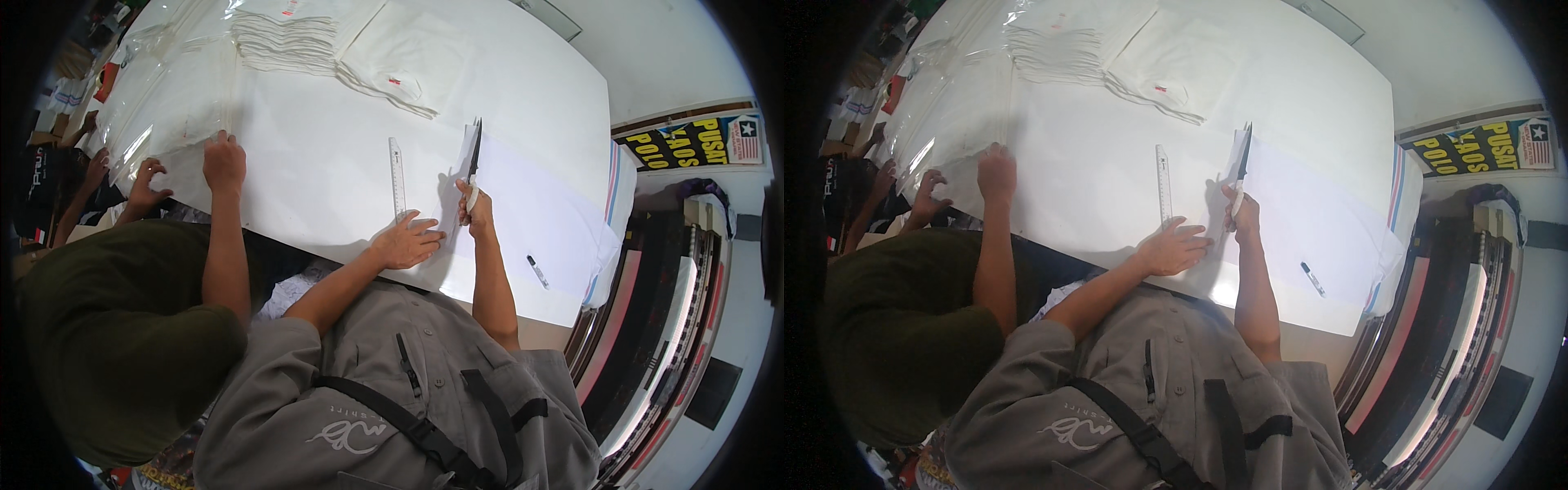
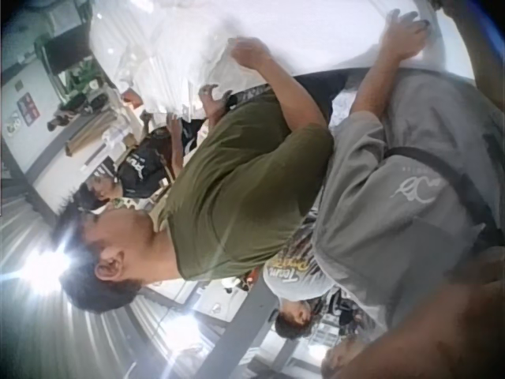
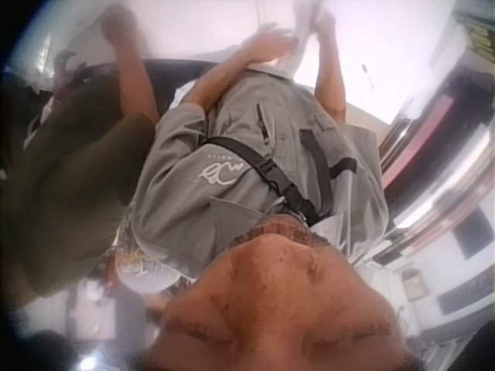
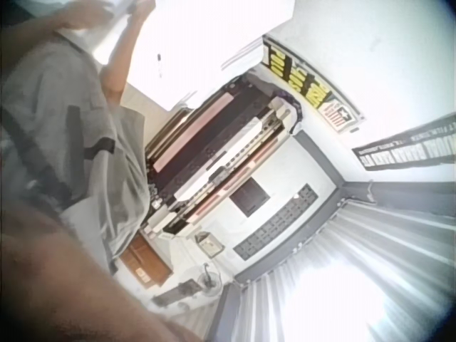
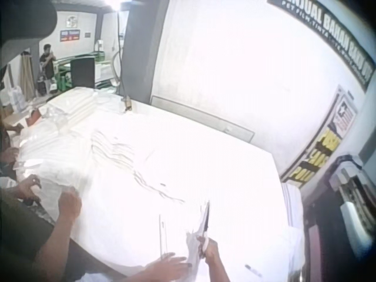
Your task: The person retrieves a white fabric sheet from a green rack, unfolds it on a table, and uses a ruler and marker to draw straight lines. They then use scissors to cut the fabric along the marked lines.
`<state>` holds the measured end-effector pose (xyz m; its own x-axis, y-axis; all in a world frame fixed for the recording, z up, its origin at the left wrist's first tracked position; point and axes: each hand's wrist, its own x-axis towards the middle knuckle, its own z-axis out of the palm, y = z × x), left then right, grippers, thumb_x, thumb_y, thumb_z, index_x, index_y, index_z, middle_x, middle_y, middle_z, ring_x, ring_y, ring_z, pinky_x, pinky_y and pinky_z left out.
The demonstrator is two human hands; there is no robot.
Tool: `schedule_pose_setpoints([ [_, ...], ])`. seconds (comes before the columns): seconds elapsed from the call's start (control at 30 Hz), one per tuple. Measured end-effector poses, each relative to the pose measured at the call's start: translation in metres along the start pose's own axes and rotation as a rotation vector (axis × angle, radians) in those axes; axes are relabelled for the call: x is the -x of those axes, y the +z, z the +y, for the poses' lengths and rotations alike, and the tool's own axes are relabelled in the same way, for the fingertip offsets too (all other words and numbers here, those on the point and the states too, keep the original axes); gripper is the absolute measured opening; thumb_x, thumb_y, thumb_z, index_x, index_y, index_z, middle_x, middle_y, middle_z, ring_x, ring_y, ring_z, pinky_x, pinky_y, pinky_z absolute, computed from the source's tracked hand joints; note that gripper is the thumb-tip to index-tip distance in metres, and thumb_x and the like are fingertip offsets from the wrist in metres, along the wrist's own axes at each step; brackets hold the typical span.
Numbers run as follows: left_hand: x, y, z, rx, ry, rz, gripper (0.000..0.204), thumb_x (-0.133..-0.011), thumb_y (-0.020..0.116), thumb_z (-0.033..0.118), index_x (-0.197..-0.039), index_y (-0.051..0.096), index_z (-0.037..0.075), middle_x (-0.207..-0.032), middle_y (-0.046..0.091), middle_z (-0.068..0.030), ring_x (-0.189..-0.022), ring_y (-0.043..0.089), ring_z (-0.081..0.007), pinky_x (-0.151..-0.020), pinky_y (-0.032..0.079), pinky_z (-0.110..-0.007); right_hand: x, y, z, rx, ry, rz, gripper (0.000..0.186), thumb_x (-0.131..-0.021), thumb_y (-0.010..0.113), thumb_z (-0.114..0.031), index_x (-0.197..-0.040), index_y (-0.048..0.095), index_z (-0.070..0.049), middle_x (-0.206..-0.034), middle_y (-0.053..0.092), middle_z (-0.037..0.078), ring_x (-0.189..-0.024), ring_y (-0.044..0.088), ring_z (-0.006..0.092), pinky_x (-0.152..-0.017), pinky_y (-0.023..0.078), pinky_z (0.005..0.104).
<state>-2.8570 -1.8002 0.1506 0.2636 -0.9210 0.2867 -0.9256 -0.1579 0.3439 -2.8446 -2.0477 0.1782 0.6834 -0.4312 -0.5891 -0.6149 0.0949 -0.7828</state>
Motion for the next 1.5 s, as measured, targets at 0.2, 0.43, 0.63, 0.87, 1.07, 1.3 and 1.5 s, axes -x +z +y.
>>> schedule_pose_setpoints([
  [0.2, 0.000, 0.001, 0.000, -0.008, -0.002, -0.025, 0.028, -0.105, 0.055, 0.035, -0.126, 0.067, 0.020, -0.153, 0.053, 0.0059, -0.149, 0.039, -0.0198, -0.122, 0.029, -0.056, 0.002, -0.003, -0.020, -0.153, -0.010, -0.044, 0.054, -0.088, 0.078, -0.061, -0.096, 0.055, -0.012, -0.058, 0.048, -0.002, -0.043, 0.047, 0.0107, -0.040, 0.036, 0.0269],
  [0.43, 0.000, 0.008, 0.000, -0.035, 0.009, 0.018, 0.028, -0.103, 0.058, 0.035, -0.124, 0.067, 0.020, -0.150, 0.055, 0.0061, -0.147, 0.041, -0.0198, -0.120, 0.031, -0.057, -0.020, -0.001, -0.015, -0.035, -0.021, 0.020, 0.067, -0.085, 0.079, -0.065, -0.101, 0.065, -0.001, -0.057, 0.050, 0.001, -0.043, 0.051, 0.0155, -0.042, 0.039, 0.0317],
  [0.63, -0.001, 0.006, 0.000, -0.048, 0.016, 0.062, 0.026, -0.102, 0.060, 0.035, -0.122, 0.067, 0.020, -0.146, 0.058, 0.0062, -0.144, 0.044, -0.0201, -0.117, 0.034, -0.056, -0.027, -0.001, -0.021, -0.008, -0.021, 0.022, 0.063, -0.086, 0.080, -0.063, -0.095, 0.067, -0.002, -0.060, 0.053, 0.002, -0.044, 0.052, 0.0169, -0.043, 0.039, 0.0335],
  [0.87, -0.003, 0.006, 0.001, -0.073, 0.027, 0.004, 0.031, -0.101, 0.060, 0.036, -0.127, 0.065, 0.020, -0.150, 0.054, 0.0051, -0.145, 0.043, -0.0216, -0.117, 0.034, -0.056, -0.013, -0.008, -0.023, -0.043, -0.042, -0.042, 0.056, -0.089, 0.077, -0.060, -0.100, 0.060, -0.008, -0.057, 0.048, -0.003, -0.042, 0.047, 0.0111, -0.040, 0.035, 0.0272],
  [1.07, -0.006, -0.001, 0.006, -0.113, -0.037, 0.004, 0.042, -0.099, 0.062, 0.040, -0.136, 0.063, 0.019, -0.154, 0.051, 0.0020, -0.146, 0.041, -0.0244, -0.119, 0.031, -0.058, 0.081, -0.031, 0.009, -0.174, -0.094, -0.085, 0.054, -0.096, 0.070, -0.058, -0.109, 0.061, -0.006, -0.060, 0.046, -0.004, -0.044, 0.045, 0.0088, -0.042, 0.033, 0.0258],
  [1.3, -0.032, -0.012, 0.014, -0.017, -0.184, -0.059, 0.034, -0.096, 0.064, 0.030, -0.126, 0.068, 0.015, -0.131, 0.065, -0.0046, -0.137, 0.050, -0.0251, -0.117, 0.031, -0.056, 0.152, -0.093, 0.067, -0.395, -0.128, 0.021, 0.051, -0.100, 0.065, -0.054, -0.117, 0.058, -0.006, -0.062, 0.042, -0.005, -0.045, 0.043, 0.0078, -0.043, 0.033, 0.0246],
  [1.5, -0.035, 0.014, 0.010, -0.120, -0.242, 0.167, 0.011, -0.101, 0.055, 0.009, -0.101, 0.066, 0.006, -0.111, 0.066, -0.0111, -0.118, 0.060, -0.0295, -0.117, 0.031, -0.055, 0.190, -0.107, 0.096, -0.484, -0.102, 0.119, 0.049, -0.100, 0.066, -0.052, -0.114, 0.058, -0.006, -0.061, 0.043, -0.005, -0.045, 0.044, 0.0076, -0.042, 0.034, 0.0247],
])
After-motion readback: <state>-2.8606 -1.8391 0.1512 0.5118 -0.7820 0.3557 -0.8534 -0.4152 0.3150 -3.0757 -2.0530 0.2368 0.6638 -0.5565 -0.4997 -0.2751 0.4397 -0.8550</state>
